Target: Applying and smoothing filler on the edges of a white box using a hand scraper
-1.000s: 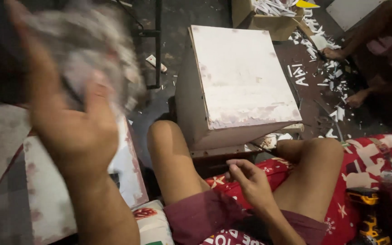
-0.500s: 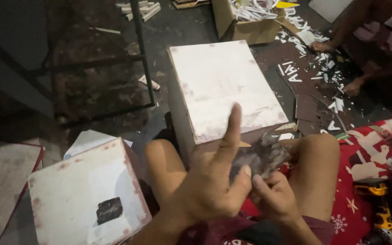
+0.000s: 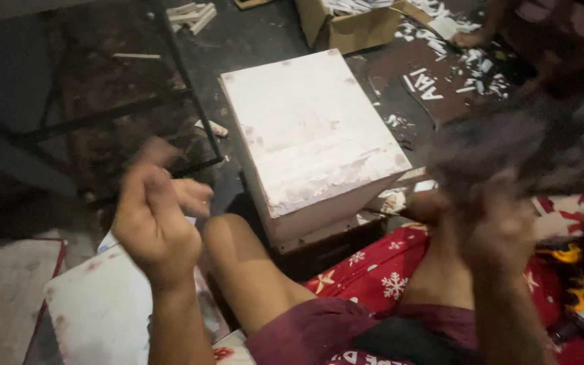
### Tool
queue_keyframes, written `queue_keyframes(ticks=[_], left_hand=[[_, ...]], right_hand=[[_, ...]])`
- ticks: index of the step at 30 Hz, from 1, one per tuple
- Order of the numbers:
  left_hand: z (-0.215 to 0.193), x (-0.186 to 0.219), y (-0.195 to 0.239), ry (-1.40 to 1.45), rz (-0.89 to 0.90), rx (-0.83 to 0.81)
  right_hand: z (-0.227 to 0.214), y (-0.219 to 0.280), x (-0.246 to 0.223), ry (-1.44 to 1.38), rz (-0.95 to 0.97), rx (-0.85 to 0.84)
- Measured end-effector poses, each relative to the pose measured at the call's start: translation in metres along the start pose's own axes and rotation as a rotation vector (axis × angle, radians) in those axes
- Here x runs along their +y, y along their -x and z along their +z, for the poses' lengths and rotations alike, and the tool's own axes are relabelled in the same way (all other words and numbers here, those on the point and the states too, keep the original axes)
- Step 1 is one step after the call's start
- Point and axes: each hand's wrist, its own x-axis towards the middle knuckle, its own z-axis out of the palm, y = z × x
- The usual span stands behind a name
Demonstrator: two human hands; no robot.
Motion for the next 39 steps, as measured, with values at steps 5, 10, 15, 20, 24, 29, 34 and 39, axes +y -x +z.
queue_keyframes(ticks=[5, 10, 15, 20, 24, 29, 34, 39], left_hand=[[0.003, -0.160, -0.031, 0.022, -0.039, -0.071], [0.072, -0.282, -0.037, -0.173, -0.608, 0.083], [0.153, -0.427, 0.033, -0.052, -0.771, 0.154], [0.181, -0.474, 0.065, -0.276, -0.887, -0.090], [0.175, -0.454, 0.065, -0.314, -0.876, -0.137], [0.130, -0.424, 0.045, -0.366, -0.861, -0.098], [0.100, -0.401, 0.010, -0.397, -0.821, -0.063], [0.084, -0.372, -0.014, -0.404, -0.782, -0.044]], right_hand=[[-0.042, -0.134, -0.052, -1.680, 1.063, -0.167], [0.000, -0.172, -0.070, -1.680, 1.282, -0.135], [0.082, -0.182, -0.079, -1.547, 1.385, -0.353], [0.059, -0.217, -0.110, -0.992, 0.892, -0.757], [0.138, -0.201, -0.106, -1.140, 1.018, -0.754], [0.103, -0.208, -0.121, -1.309, 1.148, -0.757], [0.073, -0.213, -0.125, -1.397, 1.121, -0.772], [0.051, -0.225, -0.134, -1.361, 1.099, -0.774]])
